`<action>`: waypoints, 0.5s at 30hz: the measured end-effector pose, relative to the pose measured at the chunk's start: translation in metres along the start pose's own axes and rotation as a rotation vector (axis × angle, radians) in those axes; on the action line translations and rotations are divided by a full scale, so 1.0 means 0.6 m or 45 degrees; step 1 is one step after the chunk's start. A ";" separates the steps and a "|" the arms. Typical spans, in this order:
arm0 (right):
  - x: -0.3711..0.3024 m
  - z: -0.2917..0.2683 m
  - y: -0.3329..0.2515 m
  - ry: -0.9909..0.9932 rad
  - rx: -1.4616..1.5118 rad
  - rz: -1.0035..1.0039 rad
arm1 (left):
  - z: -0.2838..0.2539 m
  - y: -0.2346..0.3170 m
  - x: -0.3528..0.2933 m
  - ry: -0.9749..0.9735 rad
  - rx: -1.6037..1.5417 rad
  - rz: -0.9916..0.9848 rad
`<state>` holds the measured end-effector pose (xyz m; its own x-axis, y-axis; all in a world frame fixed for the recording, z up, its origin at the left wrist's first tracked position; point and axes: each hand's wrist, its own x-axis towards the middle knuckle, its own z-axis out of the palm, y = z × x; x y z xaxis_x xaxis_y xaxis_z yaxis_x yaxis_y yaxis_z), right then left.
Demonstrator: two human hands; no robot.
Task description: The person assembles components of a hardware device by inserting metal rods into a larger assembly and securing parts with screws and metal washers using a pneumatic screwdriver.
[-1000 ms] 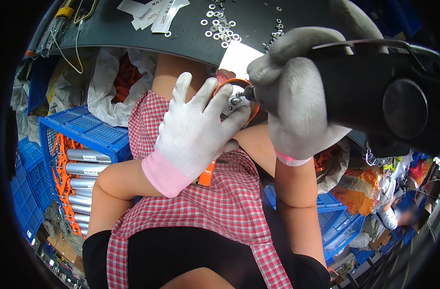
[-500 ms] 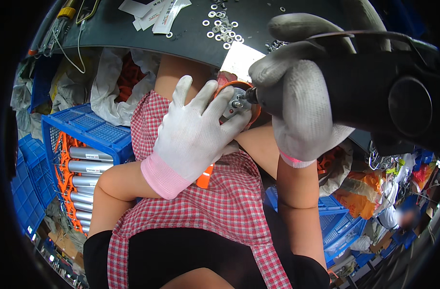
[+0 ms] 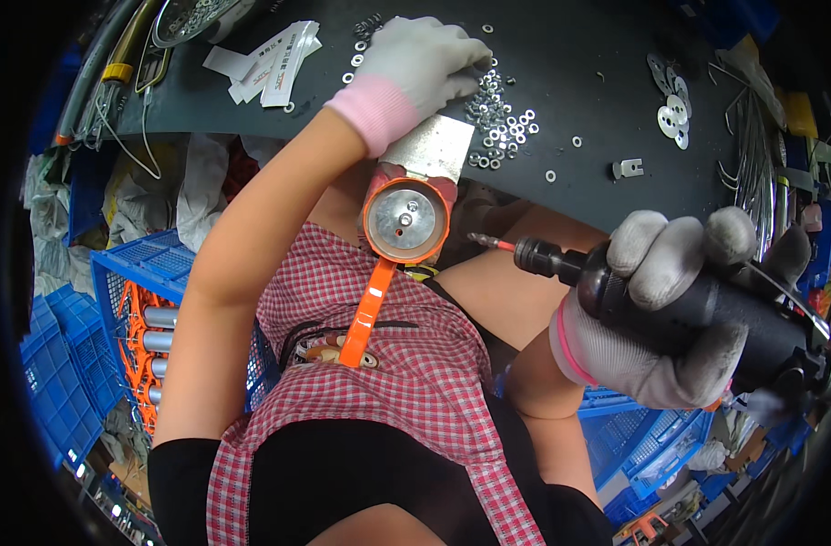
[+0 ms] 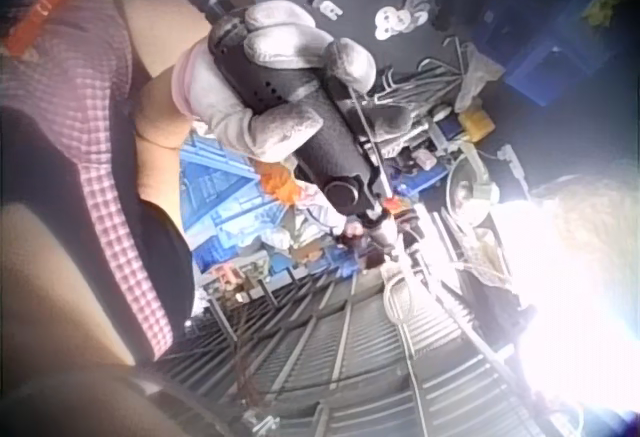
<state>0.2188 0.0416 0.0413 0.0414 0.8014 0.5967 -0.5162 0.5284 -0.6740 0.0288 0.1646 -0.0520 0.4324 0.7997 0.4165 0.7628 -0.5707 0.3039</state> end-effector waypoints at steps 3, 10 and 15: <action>-0.007 -0.020 -0.006 0.021 -0.031 -0.033 | 0.015 -0.003 0.007 0.004 0.156 0.062; 0.014 -0.014 -0.038 0.157 0.355 -0.054 | -0.124 0.071 -0.071 -0.001 -1.653 -0.616; 0.012 0.010 -0.026 0.398 -0.502 -0.324 | -0.127 0.137 -0.145 0.021 -3.142 -0.849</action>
<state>0.2220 0.0374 0.0583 0.4052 0.6479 0.6450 -0.1007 0.7328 -0.6729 0.0172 0.0336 0.0020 0.4799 0.8741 -0.0753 -0.8363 0.4817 0.2619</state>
